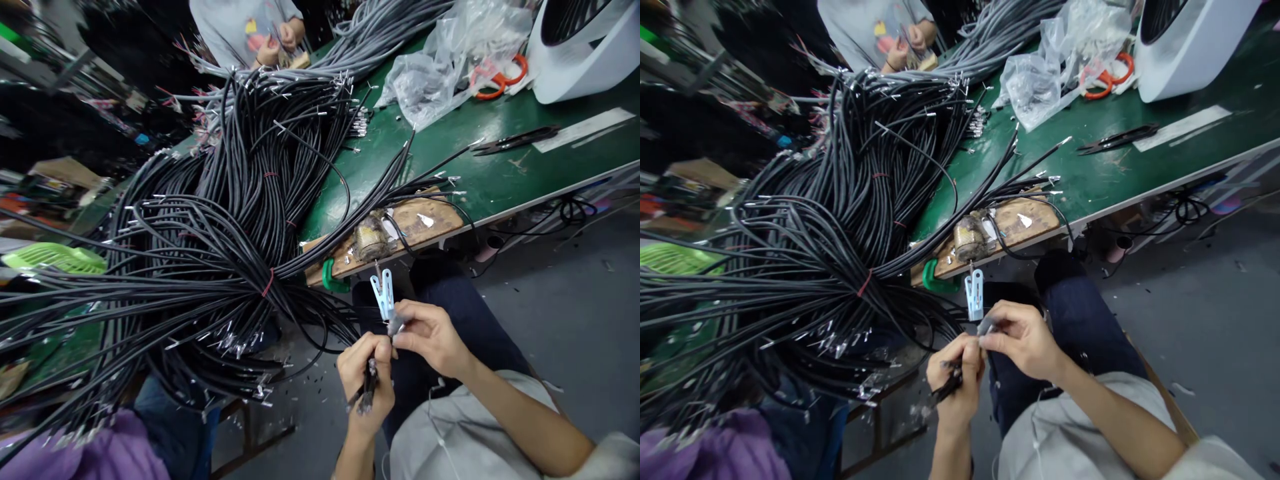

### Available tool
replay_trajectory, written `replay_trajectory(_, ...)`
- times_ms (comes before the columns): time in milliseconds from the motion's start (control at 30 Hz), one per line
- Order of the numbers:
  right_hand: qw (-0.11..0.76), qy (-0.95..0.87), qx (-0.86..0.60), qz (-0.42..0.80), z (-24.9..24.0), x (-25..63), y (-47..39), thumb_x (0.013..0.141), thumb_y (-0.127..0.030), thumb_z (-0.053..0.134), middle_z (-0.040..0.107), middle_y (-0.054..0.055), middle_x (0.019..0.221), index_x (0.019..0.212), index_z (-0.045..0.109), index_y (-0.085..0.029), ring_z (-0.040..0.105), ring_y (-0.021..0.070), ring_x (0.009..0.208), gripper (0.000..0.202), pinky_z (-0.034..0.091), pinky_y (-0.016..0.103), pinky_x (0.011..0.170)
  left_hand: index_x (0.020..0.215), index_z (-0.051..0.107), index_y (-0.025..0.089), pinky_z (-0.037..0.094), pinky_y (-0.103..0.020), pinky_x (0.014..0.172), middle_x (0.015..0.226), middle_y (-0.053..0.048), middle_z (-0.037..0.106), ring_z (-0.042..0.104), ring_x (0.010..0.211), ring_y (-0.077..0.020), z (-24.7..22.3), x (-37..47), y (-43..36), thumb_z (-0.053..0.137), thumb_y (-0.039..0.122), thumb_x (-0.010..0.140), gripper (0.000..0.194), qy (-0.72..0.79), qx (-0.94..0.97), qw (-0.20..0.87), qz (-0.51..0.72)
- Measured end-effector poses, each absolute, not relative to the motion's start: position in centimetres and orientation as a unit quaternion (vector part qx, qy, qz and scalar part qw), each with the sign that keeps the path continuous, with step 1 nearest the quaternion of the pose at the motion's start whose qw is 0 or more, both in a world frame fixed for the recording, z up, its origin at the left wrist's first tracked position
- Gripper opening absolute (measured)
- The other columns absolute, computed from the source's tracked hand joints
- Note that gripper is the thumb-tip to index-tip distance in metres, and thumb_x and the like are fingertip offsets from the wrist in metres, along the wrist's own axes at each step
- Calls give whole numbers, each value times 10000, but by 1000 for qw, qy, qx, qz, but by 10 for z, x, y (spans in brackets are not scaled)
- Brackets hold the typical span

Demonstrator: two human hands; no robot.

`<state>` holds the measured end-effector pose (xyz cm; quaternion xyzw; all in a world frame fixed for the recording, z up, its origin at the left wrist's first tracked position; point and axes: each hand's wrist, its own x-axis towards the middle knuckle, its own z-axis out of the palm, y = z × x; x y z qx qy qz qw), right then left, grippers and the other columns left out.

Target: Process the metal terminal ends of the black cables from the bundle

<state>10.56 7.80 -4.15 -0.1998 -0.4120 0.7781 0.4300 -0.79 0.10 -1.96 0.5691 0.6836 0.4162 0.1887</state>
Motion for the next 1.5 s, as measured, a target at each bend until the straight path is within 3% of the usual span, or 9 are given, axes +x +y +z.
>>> replay_trajectory(100, 493, -431, -282, 701, -45, 99, 68, 784, -246, 702, 536, -9, 639, 671, 601, -169, 505, 113, 569, 170, 425, 237, 521, 664, 573, 167, 342, -204, 479, 511, 49, 488, 488, 446, -83, -23, -3, 2, 532, 170, 882, 221, 685, 544, 177, 451)
replay_trajectory(267, 590, -579, -293, 481, -45, 105, 69, 795, -155, 660, 612, 47, 725, 731, 655, -176, 524, 163, 691, 68, 437, 317, 663, 761, 658, 168, 378, -197, 508, 613, 18, 578, 528, 517, -89, -13, -10, 5, 569, 131, 858, 137, 658, 556, 215, 460)
replay_trajectory(433, 297, -446, -171, 827, -39, 123, 95, 760, -388, 711, 561, 16, 675, 746, 622, -131, 495, 107, 600, 272, 384, 237, 551, 756, 693, 179, 400, -208, 530, 650, 0, 618, 547, 551, -103, -5, -23, 14, 640, 186, 822, 85, 567, 572, 347, 481)
replay_trajectory(600, 132, -434, -173, 874, -37, 129, 127, 664, -350, 766, 490, -46, 526, 657, 610, -103, 377, 53, 476, 292, 273, 202, 464, 712, 668, 173, 408, -220, 571, 638, 2, 601, 548, 601, -117, -9, -18, 16, 688, 183, 783, 74, 575, 560, 309, 511)
replay_trajectory(700, 205, -428, -231, 850, -33, 123, 142, 662, -358, 765, 456, -62, 485, 599, 594, -115, 343, 48, 458, 303, 245, 206, 455, 687, 644, 167, 411, -216, 558, 629, 7, 591, 542, 589, -115, -10, -15, 14, 706, 181, 770, 105, 578, 553, 283, 529)
replay_trajectory(867, 288, -378, -208, 855, -18, 97, 142, 701, -572, 706, 502, -28, 562, 602, 600, -124, 391, 68, 519, 470, 296, 220, 493, 694, 643, 172, 431, -208, 552, 631, 16, 580, 542, 584, -108, -12, -17, 16, 745, 219, 749, 124, 565, 518, 261, 587)
replay_trajectory(1033, 334, -270, -192, 882, -17, 82, 128, 704, -515, 745, 530, -20, 565, 647, 660, -119, 447, 71, 518, 409, 347, 202, 487, 768, 671, 180, 441, -202, 519, 685, 9, 590, 563, 576, -105, -15, -16, 23, 717, 187, 770, 46, 567, 494, 278, 597)
replay_trajectory(1233, 312, -215, -160, 912, -26, 80, 122, 722, -519, 733, 611, 29, 613, 760, 717, -101, 499, 91, 532, 420, 368, 201, 475, 812, 677, 184, 398, -171, 438, 719, 5, 611, 535, 498, -74, -12, -14, 25, 643, 118, 808, 74, 572, 511, 311, 562)
replay_trajectory(1500, 331, -216, -206, 895, -57, 103, 121, 772, -542, 674, 577, 29, 651, 832, 713, -128, 432, 98, 562, 420, 340, 217, 494, 767, 691, 171, 426, -208, 510, 650, -13, 628, 563, 552, -111, -8, -17, 21, 654, 135, 790, 57, 584, 544, 273, 537)
